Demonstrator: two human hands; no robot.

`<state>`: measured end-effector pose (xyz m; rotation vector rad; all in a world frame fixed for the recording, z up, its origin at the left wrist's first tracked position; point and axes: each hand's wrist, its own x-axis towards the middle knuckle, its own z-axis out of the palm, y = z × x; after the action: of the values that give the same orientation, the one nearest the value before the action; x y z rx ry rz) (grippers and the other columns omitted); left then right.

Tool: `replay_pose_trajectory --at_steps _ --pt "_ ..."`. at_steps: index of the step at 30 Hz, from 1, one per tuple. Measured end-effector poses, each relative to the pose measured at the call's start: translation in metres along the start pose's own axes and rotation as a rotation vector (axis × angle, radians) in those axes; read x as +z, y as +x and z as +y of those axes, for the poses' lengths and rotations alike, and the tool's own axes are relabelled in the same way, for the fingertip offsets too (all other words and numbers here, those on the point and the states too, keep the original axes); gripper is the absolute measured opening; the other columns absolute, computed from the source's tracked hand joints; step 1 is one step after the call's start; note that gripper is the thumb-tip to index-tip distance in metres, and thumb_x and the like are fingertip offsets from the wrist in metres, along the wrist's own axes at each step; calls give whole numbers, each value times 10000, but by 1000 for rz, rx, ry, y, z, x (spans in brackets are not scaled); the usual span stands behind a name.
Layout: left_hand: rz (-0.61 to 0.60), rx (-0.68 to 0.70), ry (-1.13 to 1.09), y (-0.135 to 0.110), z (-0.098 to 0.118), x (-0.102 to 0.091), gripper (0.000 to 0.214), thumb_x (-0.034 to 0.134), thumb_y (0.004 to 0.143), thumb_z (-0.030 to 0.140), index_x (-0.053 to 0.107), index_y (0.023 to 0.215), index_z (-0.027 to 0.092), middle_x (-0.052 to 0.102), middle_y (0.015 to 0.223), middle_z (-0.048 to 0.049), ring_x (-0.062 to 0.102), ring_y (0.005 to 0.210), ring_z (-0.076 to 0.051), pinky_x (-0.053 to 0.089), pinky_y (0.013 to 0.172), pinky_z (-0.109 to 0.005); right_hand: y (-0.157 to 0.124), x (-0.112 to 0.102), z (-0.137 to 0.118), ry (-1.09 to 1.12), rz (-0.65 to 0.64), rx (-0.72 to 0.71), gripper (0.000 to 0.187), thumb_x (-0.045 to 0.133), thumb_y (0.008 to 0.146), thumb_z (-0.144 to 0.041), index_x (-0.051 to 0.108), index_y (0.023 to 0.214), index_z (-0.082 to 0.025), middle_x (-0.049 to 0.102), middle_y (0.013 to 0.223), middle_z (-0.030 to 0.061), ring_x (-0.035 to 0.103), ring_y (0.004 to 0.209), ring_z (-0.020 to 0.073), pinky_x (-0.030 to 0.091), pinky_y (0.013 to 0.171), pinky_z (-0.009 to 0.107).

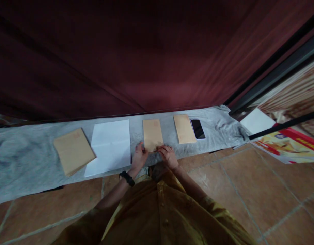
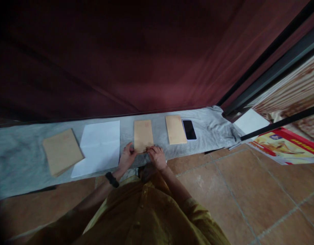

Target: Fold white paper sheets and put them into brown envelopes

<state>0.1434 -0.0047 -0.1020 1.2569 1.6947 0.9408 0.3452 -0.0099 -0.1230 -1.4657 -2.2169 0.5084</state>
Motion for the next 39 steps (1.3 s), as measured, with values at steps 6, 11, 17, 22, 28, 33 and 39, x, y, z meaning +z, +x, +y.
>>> replay_pose_trajectory --at_steps 6,11,17,22,28,33,39 --pt "-55 408 456 -12 -5 -5 194 651 858 239 715 1039 213 636 1118 -84 560 1074 -265 456 1001 -437 6 6 0 37 38 89 180 539 1018 -242 710 1074 -226 674 1136 60 576 1098 200 389 959 338" --pt "-42 454 547 2 -8 -3 153 548 904 188 701 895 192 626 986 -81 572 977 -237 477 924 -392 9 8 -2 16 50 106 173 515 1023 -246 681 1061 -214 658 1105 60 565 1073 202 382 932 323" --pt "-34 416 617 9 -6 -2 168 524 906 166 679 844 184 623 930 -83 580 942 -236 477 899 -381 9 9 -7 -42 87 140 144 530 1009 -231 642 1093 -198 642 1123 75 552 1090 217 379 915 328" --pt "-42 482 725 -3 -3 3 223 493 939 158 701 1011 191 656 1118 -117 585 1075 -279 468 942 -433 9 10 -9 -67 90 140 161 526 1006 -212 633 1126 -202 636 1138 68 552 1084 205 378 903 309" --pt "-264 609 655 -25 -16 20 419 438 973 185 589 1364 170 565 1457 -139 497 1365 -279 373 1160 -457 9 10 -12 -88 84 171 186 492 1025 -228 652 1118 -213 647 1167 81 556 1124 211 399 950 330" --pt "-303 604 681 -27 -35 22 520 391 939 134 528 1440 107 514 1519 -176 396 1473 -273 308 1223 -475 -1 16 -33 -13 97 56 324 462 1023 -208 603 1312 -170 600 1382 131 501 1302 229 391 1114 397" --pt "-293 633 826 -28 -41 20 594 400 915 139 451 1502 65 446 1570 -186 341 1508 -263 262 1255 -451 -16 29 -50 -3 54 -17 520 438 1038 -256 388 1544 -145 506 1532 133 406 1454 219 316 1226 468"
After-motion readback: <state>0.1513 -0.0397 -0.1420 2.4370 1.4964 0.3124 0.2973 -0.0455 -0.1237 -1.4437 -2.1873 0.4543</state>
